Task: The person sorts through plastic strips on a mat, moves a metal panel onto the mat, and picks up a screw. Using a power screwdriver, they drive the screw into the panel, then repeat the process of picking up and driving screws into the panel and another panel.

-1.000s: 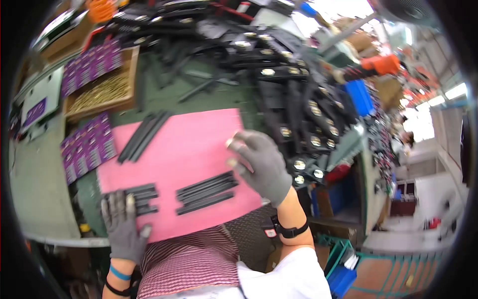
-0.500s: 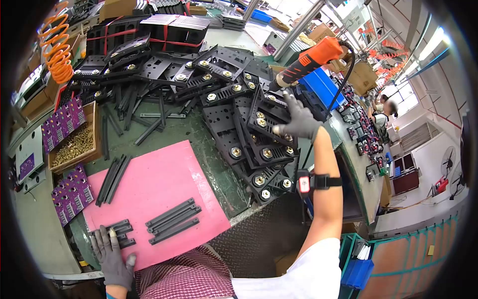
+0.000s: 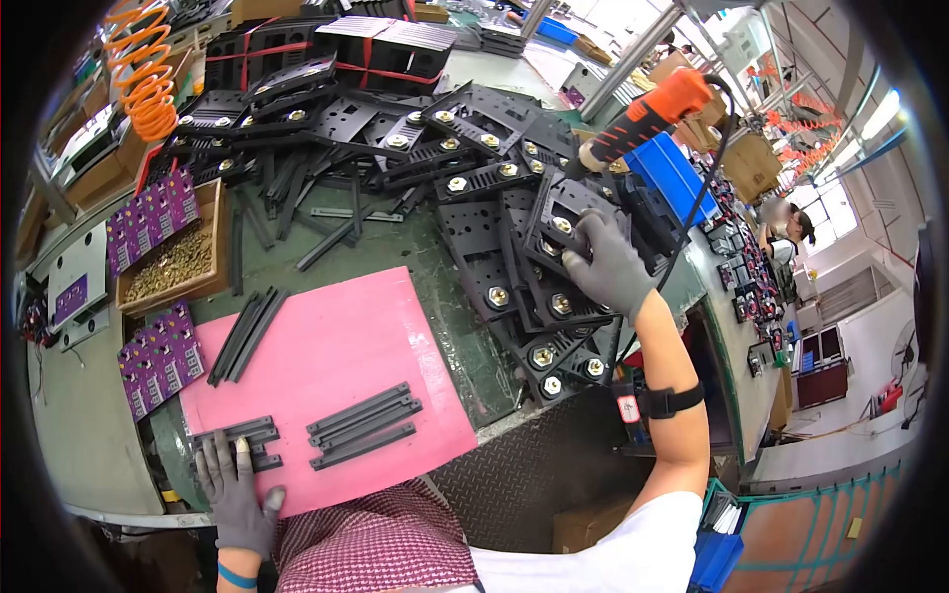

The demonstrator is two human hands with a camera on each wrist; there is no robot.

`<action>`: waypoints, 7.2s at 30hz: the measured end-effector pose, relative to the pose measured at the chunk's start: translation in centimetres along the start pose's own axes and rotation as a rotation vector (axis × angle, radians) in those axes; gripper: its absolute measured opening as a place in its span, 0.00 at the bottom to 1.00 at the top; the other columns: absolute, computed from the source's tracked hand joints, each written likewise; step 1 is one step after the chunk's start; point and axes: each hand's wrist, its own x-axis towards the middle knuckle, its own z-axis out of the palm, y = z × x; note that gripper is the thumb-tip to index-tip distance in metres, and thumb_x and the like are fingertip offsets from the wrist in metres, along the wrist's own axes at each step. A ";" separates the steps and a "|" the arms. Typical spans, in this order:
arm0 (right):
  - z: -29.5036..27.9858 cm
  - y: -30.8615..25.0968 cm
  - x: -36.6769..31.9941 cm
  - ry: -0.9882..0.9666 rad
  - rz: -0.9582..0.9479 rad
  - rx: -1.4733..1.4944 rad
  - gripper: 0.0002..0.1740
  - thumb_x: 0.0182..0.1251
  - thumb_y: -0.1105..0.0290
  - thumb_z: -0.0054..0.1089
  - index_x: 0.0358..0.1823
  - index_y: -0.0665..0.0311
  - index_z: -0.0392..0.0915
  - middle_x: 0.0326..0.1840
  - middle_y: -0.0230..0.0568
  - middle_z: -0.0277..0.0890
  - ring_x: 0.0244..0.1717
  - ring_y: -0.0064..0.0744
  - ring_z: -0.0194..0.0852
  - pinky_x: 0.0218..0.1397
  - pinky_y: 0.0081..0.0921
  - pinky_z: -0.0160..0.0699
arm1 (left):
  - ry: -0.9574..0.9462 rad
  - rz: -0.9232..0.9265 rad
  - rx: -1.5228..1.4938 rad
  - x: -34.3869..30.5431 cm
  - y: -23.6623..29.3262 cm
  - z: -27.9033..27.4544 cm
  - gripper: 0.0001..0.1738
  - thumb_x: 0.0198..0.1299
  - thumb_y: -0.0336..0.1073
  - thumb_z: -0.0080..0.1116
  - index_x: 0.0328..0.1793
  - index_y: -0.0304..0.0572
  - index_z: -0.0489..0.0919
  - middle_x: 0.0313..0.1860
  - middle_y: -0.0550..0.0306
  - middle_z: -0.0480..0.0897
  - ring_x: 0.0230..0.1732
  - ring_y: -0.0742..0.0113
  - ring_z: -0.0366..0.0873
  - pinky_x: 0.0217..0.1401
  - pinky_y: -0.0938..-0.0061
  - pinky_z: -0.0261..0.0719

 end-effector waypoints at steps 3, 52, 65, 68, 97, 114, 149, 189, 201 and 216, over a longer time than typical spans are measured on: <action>-1.2 -2.1 -0.7 -0.167 0.216 0.072 0.33 0.50 0.55 0.69 0.55 0.60 0.67 0.44 0.52 0.77 0.51 0.56 0.76 0.52 0.41 0.73 | 0.004 -0.024 0.024 -0.4 -0.2 0.1 0.45 0.60 0.63 0.46 0.73 0.36 0.59 0.77 0.36 0.49 0.77 0.32 0.40 0.78 0.46 0.35; 10.8 -23.6 -13.4 -0.284 -0.652 0.049 0.36 0.52 0.49 0.65 0.62 0.54 0.70 0.47 0.43 0.70 0.44 0.44 0.71 0.48 0.40 0.66 | 0.016 -0.389 -0.706 -0.7 -6.9 -2.3 0.33 0.69 0.43 0.40 0.77 0.36 0.51 0.37 0.30 0.80 0.40 0.35 0.79 0.48 0.54 0.76; 4.7 -17.6 -5.7 0.352 -0.374 0.174 0.25 0.68 0.55 0.53 0.56 0.70 0.72 0.55 0.55 0.70 0.57 0.55 0.68 0.60 0.43 0.66 | -0.058 0.277 0.064 27.1 -16.5 -7.1 0.25 0.50 0.27 0.57 0.58 0.51 0.78 0.54 0.47 0.78 0.57 0.46 0.76 0.58 0.62 0.75; 3.6 -12.5 -4.0 0.799 -0.026 0.324 0.27 0.74 0.59 0.42 0.63 0.76 0.65 0.63 0.57 0.65 0.64 0.53 0.64 0.66 0.40 0.62 | -0.318 0.250 -0.027 28.8 -16.3 -7.7 0.35 0.48 0.33 0.58 0.68 0.59 0.71 0.66 0.49 0.71 0.64 0.50 0.72 0.66 0.63 0.70; -4.3 -19.1 0.7 0.503 -0.127 1.431 0.22 0.49 0.84 0.54 0.49 0.67 0.67 0.34 0.42 0.75 0.20 0.21 0.69 0.17 0.16 0.65 | 0.285 -0.179 -0.779 28.8 -19.0 -3.3 0.12 0.66 0.28 0.51 0.54 0.47 0.78 0.36 0.54 0.81 0.34 0.64 0.78 0.37 0.71 0.76; 4.4 -29.3 -3.9 0.090 -0.188 1.318 0.15 0.57 0.76 0.63 0.45 0.64 0.71 0.33 0.31 0.73 0.31 0.18 0.73 0.33 0.21 0.74 | -0.251 -0.278 -2.453 26.8 -23.0 -3.7 0.11 0.64 0.27 0.44 0.51 0.33 0.70 0.39 0.53 0.78 0.26 0.75 0.69 0.24 0.83 0.69; 0.9 -31.7 -9.2 0.300 -0.179 1.692 0.06 0.57 0.82 0.50 0.32 0.68 0.63 0.20 0.40 0.67 0.14 0.26 0.66 0.16 0.23 0.70 | -0.651 -0.022 -2.171 5.1 0.9 -5.1 0.20 0.67 0.37 0.53 0.60 0.31 0.72 0.36 0.63 0.73 0.30 0.79 0.63 0.33 0.84 0.65; 0.0 -30.3 -7.9 0.467 -0.320 1.860 0.13 0.55 0.64 0.52 0.32 0.65 0.63 0.13 0.33 0.56 0.08 0.19 0.45 0.10 0.19 0.55 | -0.669 0.096 -2.408 6.7 4.3 -2.4 0.18 0.67 0.45 0.55 0.52 0.36 0.75 0.35 0.57 0.75 0.23 0.76 0.60 0.26 0.81 0.59; -0.5 -26.5 -9.4 0.047 -0.362 2.014 0.17 0.53 0.66 0.73 0.33 0.66 0.71 0.16 0.41 0.71 0.13 0.32 0.66 0.23 0.31 0.74 | -0.727 -0.009 -1.955 5.3 4.2 -6.4 0.22 0.68 0.46 0.54 0.59 0.38 0.78 0.37 0.58 0.80 0.27 0.78 0.66 0.28 0.83 0.65; 7.0 -18.6 -6.1 0.190 -0.177 1.570 0.12 0.64 0.65 0.60 0.38 0.62 0.66 0.17 0.36 0.63 0.16 0.26 0.60 0.19 0.25 0.62 | 0.164 0.546 -0.273 4.0 8.3 -0.2 0.17 0.43 0.40 0.71 0.42 0.49 0.82 0.20 0.64 0.70 0.22 0.66 0.72 0.21 0.71 0.67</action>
